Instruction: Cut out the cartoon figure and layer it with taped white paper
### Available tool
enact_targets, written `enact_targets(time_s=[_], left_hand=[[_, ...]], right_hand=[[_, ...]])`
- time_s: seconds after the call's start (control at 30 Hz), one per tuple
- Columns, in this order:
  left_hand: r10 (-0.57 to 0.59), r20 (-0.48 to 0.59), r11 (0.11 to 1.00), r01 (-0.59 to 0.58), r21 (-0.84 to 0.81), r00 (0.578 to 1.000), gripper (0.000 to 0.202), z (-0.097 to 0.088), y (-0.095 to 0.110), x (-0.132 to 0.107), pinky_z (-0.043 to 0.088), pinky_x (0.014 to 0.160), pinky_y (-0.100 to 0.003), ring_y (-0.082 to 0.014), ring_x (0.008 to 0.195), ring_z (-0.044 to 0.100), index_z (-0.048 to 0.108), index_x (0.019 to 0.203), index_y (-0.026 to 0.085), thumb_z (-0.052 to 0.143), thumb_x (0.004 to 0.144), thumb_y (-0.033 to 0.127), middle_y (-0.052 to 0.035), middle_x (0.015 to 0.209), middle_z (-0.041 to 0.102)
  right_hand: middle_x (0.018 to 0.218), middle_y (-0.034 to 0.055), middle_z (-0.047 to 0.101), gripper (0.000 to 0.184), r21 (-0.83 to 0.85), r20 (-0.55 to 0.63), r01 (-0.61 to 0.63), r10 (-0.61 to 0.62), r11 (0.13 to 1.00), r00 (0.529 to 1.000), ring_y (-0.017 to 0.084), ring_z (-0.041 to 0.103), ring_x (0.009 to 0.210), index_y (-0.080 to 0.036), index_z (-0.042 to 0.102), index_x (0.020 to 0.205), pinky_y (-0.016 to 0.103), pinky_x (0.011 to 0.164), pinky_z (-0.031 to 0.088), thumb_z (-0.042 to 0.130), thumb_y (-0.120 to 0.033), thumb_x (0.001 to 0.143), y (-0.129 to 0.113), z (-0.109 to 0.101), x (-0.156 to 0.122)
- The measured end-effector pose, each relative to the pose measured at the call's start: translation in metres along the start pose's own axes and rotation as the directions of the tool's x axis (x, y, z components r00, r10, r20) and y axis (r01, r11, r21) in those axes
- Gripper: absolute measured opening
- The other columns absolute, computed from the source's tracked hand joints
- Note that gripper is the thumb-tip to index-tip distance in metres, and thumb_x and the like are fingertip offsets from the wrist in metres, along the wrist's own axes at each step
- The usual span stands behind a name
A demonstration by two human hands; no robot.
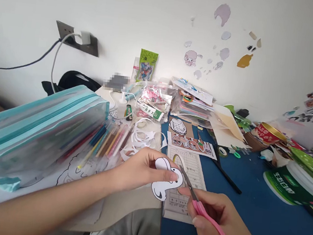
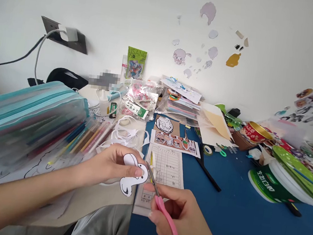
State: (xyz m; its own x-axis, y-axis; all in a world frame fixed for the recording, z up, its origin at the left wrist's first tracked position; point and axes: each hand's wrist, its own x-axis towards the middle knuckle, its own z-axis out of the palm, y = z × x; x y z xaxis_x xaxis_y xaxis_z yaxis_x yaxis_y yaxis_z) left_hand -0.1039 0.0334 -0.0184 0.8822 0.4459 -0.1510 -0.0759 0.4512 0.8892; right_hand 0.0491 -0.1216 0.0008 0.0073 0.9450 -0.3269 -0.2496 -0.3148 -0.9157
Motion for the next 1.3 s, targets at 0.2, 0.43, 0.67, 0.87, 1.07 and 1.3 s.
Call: enact_targets(time_s=[0.2, 0.43, 0.67, 0.87, 1.07, 1.3], left_hand=[[0.003, 0.114, 0.99, -0.02, 0.143, 0.993, 0.024, -0.003, -0.001, -0.001, 0.044, 0.079, -0.027, -0.0173, 0.089, 0.06, 0.071, 0.072, 0.016, 0.082, 0.067, 0.037, -0.0041, 0.1, 0.069], [0.048, 0.219, 0.998, -0.041, -0.038, 0.975, 0.026, 0.004, 0.005, -0.008, 0.042, 0.081, -0.027, -0.0156, 0.085, 0.058, 0.069, 0.07, 0.018, 0.081, 0.07, 0.041, -0.0013, 0.085, 0.062], [-0.002, 0.166, 0.991, 0.025, -0.135, 0.986, 0.031, 0.004, 0.008, -0.01, 0.045, 0.074, -0.028, -0.0147, 0.074, 0.062, 0.069, 0.069, 0.017, 0.085, 0.065, 0.043, -0.0031, 0.085, 0.065], [-0.059, 0.289, 0.998, 0.048, 0.045, 0.955, 0.027, 0.01, 0.006, -0.012, 0.043, 0.094, -0.033, -0.0244, 0.111, 0.06, 0.068, 0.068, 0.018, 0.083, 0.068, 0.041, -0.0073, 0.119, 0.064], [-0.012, 0.293, 0.994, -0.021, 0.106, 0.956, 0.025, 0.009, 0.007, -0.011, 0.043, 0.085, -0.029, -0.0191, 0.093, 0.06, 0.07, 0.07, 0.018, 0.082, 0.068, 0.04, -0.0037, 0.092, 0.066], [-0.031, 0.21, 0.997, 0.017, 0.07, 0.977, 0.03, 0.008, 0.007, -0.01, 0.039, 0.063, -0.022, -0.0088, 0.063, 0.05, 0.069, 0.065, 0.015, 0.086, 0.062, 0.039, 0.0024, 0.067, 0.059]], right_hand=[[0.059, -0.0059, 0.049, 0.039, -0.016, -0.159, 0.014, -0.016, 1.0, 0.987, -0.002, 0.032, 0.036, -0.022, 0.079, 0.094, 0.014, 0.036, 0.024, 0.09, -0.043, 0.064, -0.007, 0.007, -0.002], [0.063, -0.0033, 0.051, 0.039, -0.035, 0.037, 0.134, -0.132, 0.99, 0.991, 0.003, 0.04, 0.041, -0.016, 0.072, 0.082, 0.019, 0.041, 0.028, 0.084, -0.051, 0.069, -0.003, 0.006, 0.006], [0.086, 0.0034, 0.059, 0.054, -0.057, 0.201, 0.236, -0.22, 0.97, 0.955, 0.007, 0.054, 0.045, -0.027, 0.071, 0.115, 0.021, 0.044, 0.035, 0.076, -0.061, 0.073, 0.006, -0.037, -0.005], [0.084, 0.0058, 0.061, 0.058, -0.112, 0.191, 0.192, -0.169, 0.975, 0.967, 0.007, 0.048, 0.041, -0.022, 0.069, 0.112, 0.022, 0.043, 0.038, 0.076, -0.064, 0.072, 0.015, -0.053, 0.0], [0.079, 0.001, 0.059, 0.05, -0.051, 0.336, 0.249, -0.218, 0.967, 0.916, 0.007, 0.051, 0.048, -0.029, 0.066, 0.119, 0.02, 0.05, 0.044, 0.074, -0.057, 0.079, 0.022, -0.044, 0.015], [0.07, 0.0035, 0.059, 0.059, -0.106, 0.26, 0.244, -0.21, 0.964, 0.943, 0.012, 0.052, 0.042, -0.022, 0.074, 0.105, 0.024, 0.039, 0.039, 0.079, -0.065, 0.065, 0.005, -0.059, 0.004]])
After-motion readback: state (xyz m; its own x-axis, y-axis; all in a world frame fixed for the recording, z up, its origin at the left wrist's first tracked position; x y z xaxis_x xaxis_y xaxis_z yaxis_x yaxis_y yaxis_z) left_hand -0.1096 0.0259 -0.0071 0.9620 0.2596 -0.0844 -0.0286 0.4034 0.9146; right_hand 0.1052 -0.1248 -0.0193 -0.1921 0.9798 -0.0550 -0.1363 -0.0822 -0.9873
